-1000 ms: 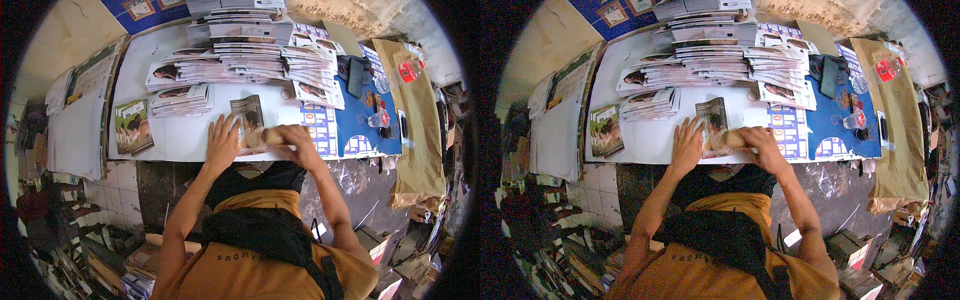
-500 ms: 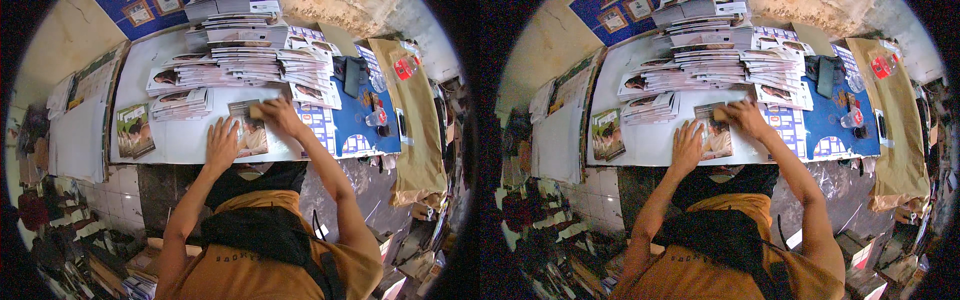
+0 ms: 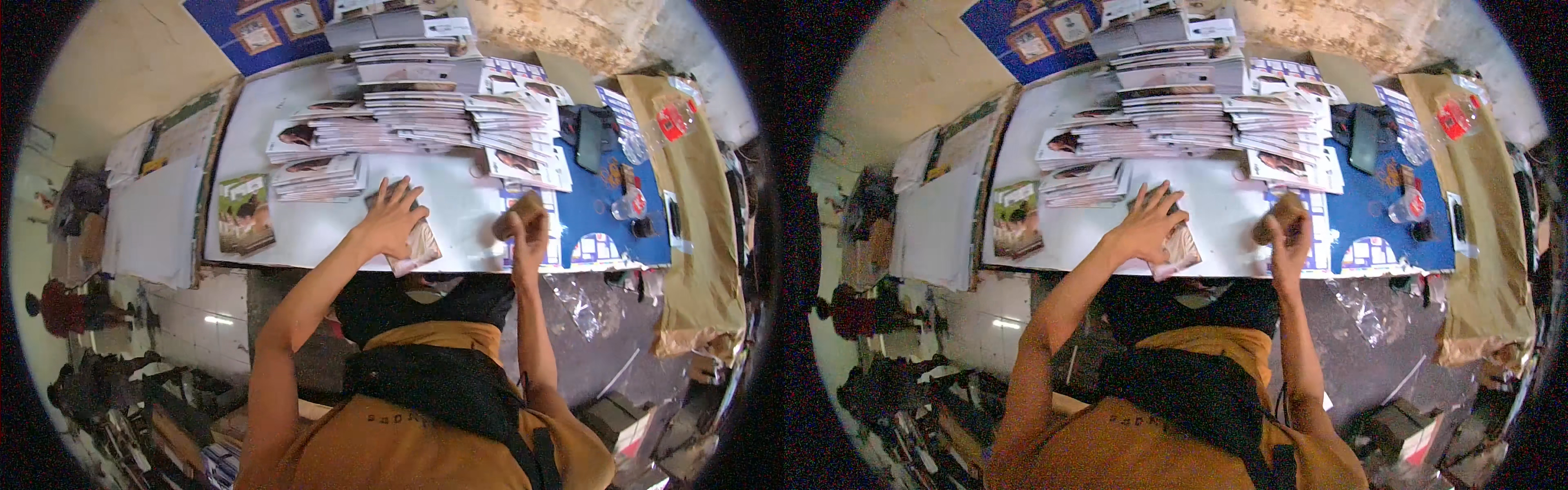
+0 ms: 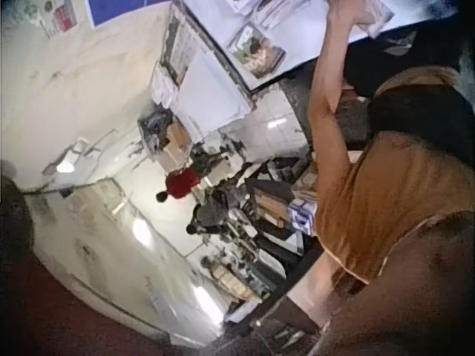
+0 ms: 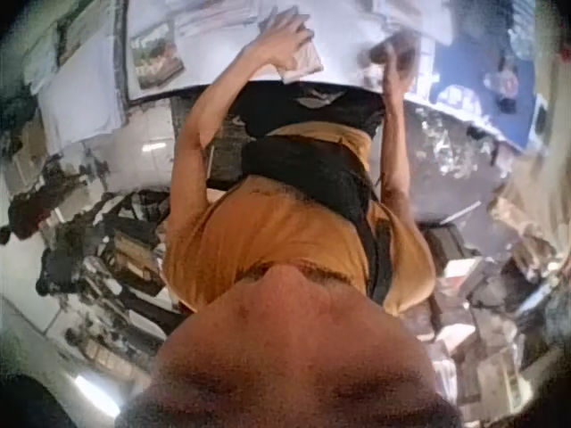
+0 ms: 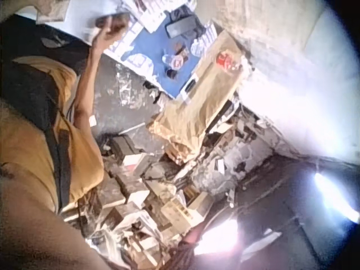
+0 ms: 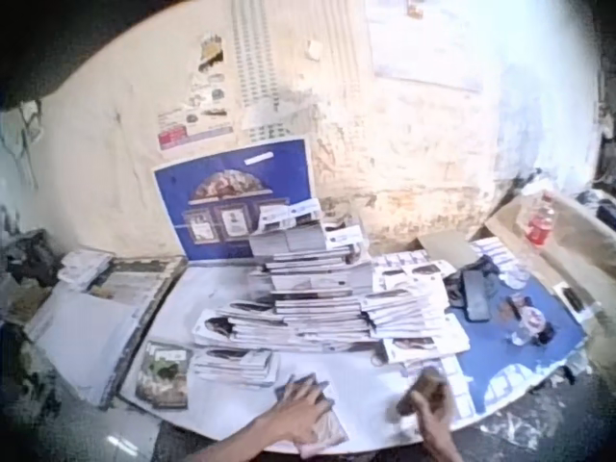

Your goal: The person counts and stacks booklets on a white table, using a handheld wooden cylinder to press down on the pages.

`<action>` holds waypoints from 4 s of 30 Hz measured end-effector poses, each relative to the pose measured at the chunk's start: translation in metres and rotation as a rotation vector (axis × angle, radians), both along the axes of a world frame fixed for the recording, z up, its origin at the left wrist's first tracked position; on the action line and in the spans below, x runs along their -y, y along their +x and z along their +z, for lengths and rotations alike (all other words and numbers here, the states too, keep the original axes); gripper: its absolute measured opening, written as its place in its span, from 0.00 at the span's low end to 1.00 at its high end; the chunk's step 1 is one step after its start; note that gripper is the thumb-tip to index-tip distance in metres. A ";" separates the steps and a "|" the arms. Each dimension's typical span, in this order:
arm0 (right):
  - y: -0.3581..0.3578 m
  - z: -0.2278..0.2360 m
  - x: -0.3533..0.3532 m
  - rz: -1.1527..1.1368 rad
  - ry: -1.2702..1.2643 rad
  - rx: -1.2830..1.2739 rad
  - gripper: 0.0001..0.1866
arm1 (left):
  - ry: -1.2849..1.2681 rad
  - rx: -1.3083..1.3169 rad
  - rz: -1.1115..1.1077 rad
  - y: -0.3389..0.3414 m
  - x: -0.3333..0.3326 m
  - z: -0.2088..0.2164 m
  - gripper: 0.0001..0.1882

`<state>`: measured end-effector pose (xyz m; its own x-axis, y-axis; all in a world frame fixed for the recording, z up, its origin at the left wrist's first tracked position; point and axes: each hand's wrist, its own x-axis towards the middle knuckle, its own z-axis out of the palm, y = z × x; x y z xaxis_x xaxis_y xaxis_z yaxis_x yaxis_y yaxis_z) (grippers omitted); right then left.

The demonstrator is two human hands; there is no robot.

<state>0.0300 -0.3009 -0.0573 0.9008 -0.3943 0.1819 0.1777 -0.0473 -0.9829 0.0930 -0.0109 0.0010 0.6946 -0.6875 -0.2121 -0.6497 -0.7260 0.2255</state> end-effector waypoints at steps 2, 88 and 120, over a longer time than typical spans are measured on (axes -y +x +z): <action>0.003 -0.004 0.000 -0.130 -0.040 0.053 0.25 | 0.034 0.012 0.050 -0.009 -0.020 0.004 0.38; -0.043 0.074 -0.129 0.785 -0.215 -0.197 0.25 | -2.059 -0.848 0.667 -0.108 0.007 -0.029 0.41; 0.009 0.004 -0.047 0.496 -0.462 -0.454 0.12 | -0.420 0.073 -0.036 -0.084 -0.027 -0.028 0.62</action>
